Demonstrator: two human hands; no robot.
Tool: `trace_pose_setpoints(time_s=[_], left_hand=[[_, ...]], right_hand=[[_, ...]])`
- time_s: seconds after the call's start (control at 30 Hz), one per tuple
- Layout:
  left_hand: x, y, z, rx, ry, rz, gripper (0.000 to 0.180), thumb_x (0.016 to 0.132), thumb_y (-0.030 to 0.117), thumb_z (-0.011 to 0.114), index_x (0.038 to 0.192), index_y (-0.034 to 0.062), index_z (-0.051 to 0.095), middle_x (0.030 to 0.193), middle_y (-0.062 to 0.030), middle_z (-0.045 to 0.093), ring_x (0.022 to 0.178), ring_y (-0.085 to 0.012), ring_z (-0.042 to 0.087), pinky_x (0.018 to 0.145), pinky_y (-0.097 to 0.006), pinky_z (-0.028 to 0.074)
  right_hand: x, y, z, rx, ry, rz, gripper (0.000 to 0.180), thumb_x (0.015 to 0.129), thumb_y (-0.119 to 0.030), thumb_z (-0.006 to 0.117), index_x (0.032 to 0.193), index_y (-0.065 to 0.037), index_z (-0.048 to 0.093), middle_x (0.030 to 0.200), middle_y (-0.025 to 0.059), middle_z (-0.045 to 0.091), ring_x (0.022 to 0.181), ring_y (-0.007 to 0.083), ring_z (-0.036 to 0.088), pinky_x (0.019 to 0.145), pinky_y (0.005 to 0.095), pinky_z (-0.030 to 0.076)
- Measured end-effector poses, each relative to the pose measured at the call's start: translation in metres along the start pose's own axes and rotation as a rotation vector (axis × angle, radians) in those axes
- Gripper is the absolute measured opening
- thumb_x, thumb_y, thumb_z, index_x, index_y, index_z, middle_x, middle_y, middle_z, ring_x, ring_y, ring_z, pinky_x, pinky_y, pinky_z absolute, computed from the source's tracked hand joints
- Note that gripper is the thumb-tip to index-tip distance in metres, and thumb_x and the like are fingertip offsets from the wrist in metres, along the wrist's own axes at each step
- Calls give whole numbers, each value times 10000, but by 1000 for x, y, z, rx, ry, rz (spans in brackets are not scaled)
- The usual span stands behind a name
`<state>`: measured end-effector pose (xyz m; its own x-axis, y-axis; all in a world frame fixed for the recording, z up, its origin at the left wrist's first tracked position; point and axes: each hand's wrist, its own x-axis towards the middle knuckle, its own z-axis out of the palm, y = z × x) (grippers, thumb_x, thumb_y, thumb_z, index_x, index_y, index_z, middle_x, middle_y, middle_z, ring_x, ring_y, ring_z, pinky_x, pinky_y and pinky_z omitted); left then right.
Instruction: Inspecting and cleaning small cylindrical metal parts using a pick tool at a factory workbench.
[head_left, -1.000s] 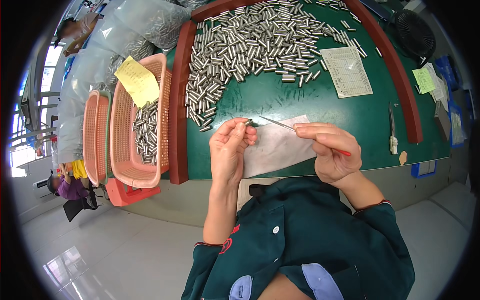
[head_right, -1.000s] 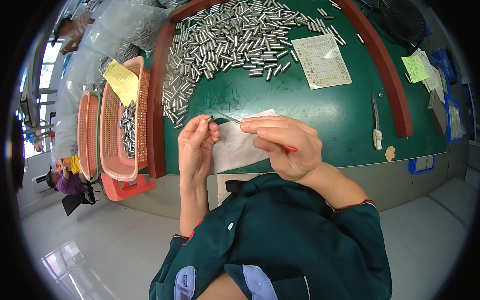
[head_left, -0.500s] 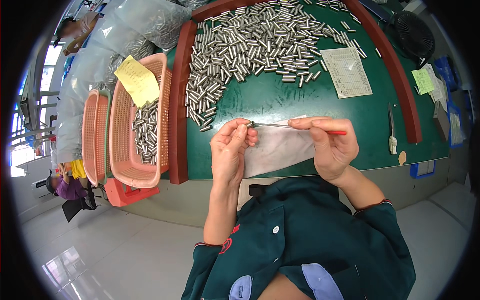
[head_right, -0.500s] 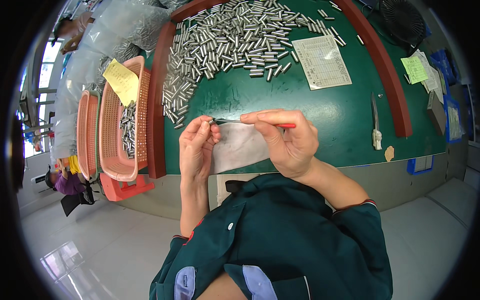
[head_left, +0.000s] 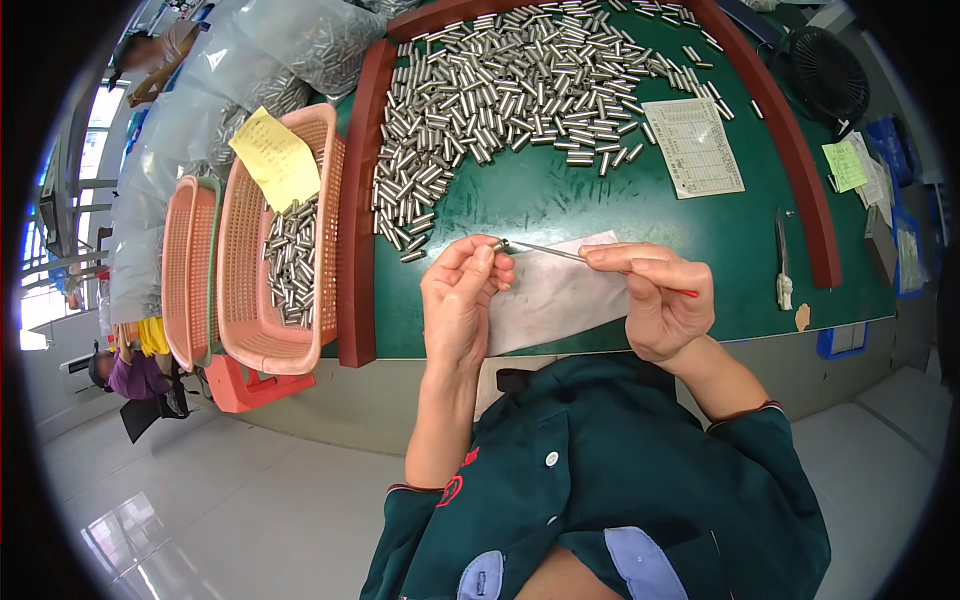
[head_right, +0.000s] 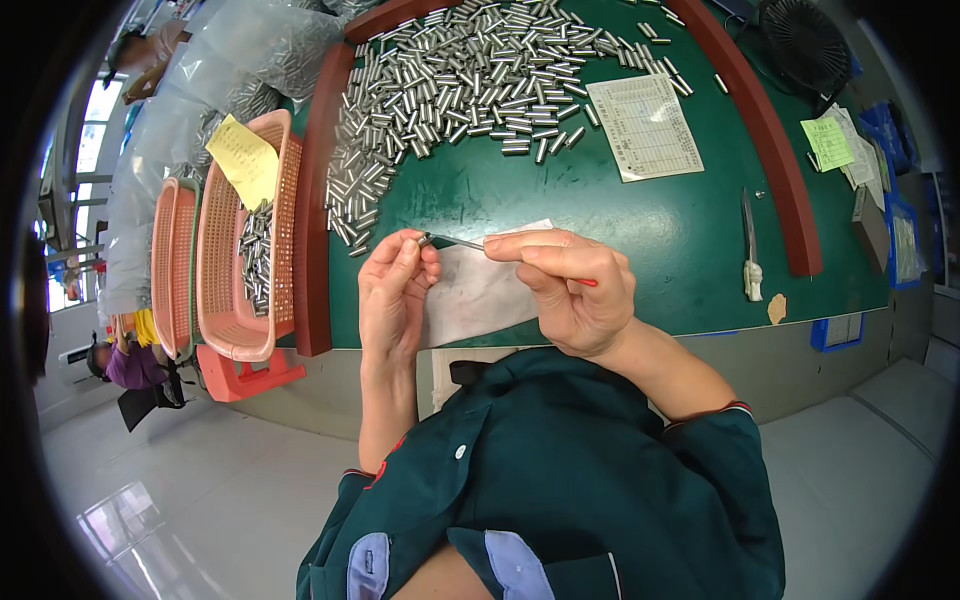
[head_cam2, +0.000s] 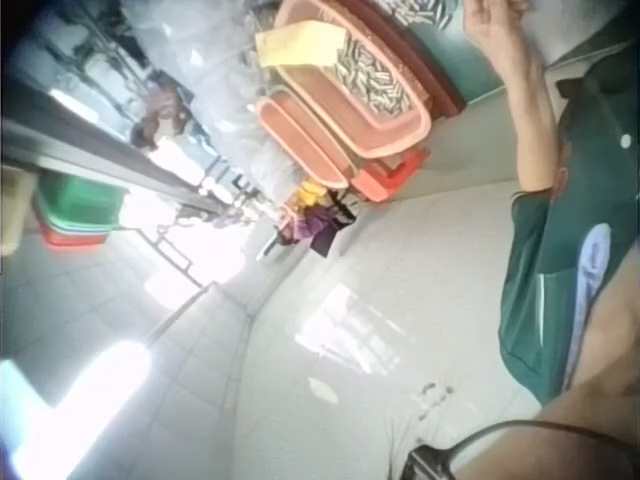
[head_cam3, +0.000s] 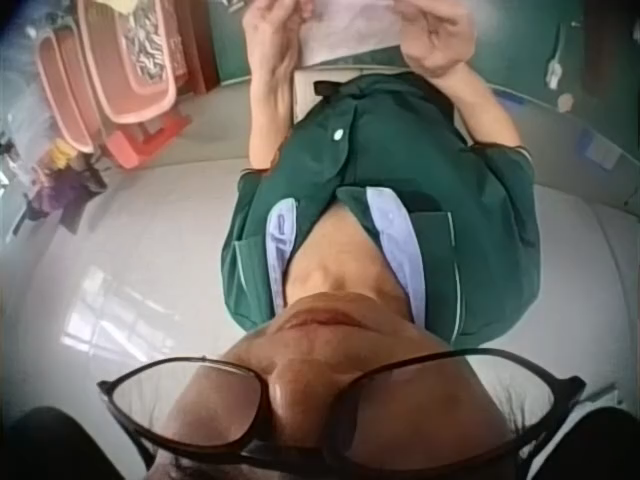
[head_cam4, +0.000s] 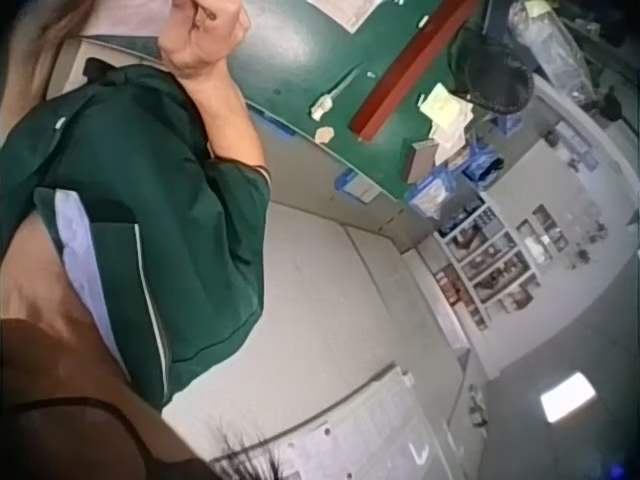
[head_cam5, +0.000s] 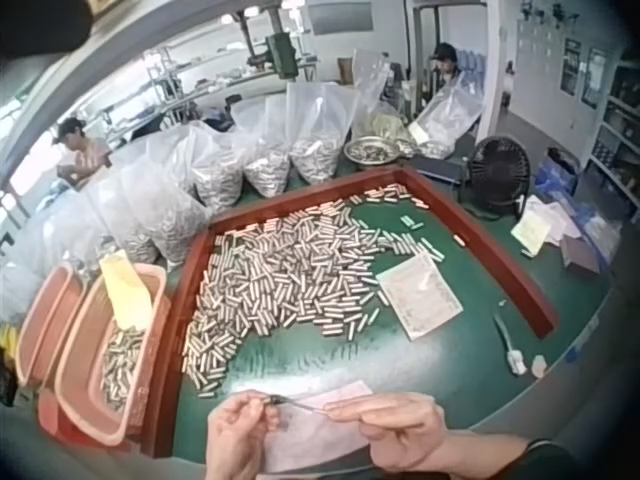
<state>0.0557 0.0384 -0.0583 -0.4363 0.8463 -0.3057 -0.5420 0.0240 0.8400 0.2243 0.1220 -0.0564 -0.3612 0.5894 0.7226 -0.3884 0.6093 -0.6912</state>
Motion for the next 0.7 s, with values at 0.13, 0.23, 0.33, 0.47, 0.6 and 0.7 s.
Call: trace_pose_setpoints(time_s=[0.13,0.23,0.33,0.47,0.6,0.7], left_hand=[[0,0,1,36,-3,1,141,867,82,536,944,-33,564,749,-96,604,640,-127,546,611,-240,429],[-1,-1,2,49,-2,-6,143,870,90,533,943,-28,565,742,-89,599,633,-123,538,603,-236,418],[0,0,1,39,-15,-28,145,873,103,533,940,-21,567,731,-80,593,624,-121,530,593,-232,406],[-1,1,-1,13,-5,-15,149,873,113,535,940,-16,567,724,-75,589,620,-118,526,587,-228,399],[0,1,0,18,-18,-26,149,874,112,535,942,-17,564,728,-76,589,625,-117,528,591,-228,403],[0,0,0,23,-12,-23,145,874,105,534,943,-19,564,730,-76,589,629,-116,530,593,-228,406]], right_hand=[[-1,1,0,-11,-39,17,97,912,-6,395,1008,-3,374,890,247,588,807,317,624,742,417,526],[-1,1,3,2,-4,77,101,912,-7,397,1009,-3,370,886,245,591,805,317,624,738,415,526],[1,2,4,11,115,43,107,863,19,500,937,5,424,836,212,630,765,280,650,654,333,539],[3,-1,-2,-33,-39,-54,110,912,-6,389,1020,-7,366,885,242,590,800,313,626,734,429,527],[1,1,-1,-3,-10,-24,114,909,-5,400,1019,-8,370,883,239,590,799,308,626,730,434,528],[-1,3,0,3,-31,-2,109,908,-9,406,1013,-9,373,879,238,590,798,305,625,730,433,528]])
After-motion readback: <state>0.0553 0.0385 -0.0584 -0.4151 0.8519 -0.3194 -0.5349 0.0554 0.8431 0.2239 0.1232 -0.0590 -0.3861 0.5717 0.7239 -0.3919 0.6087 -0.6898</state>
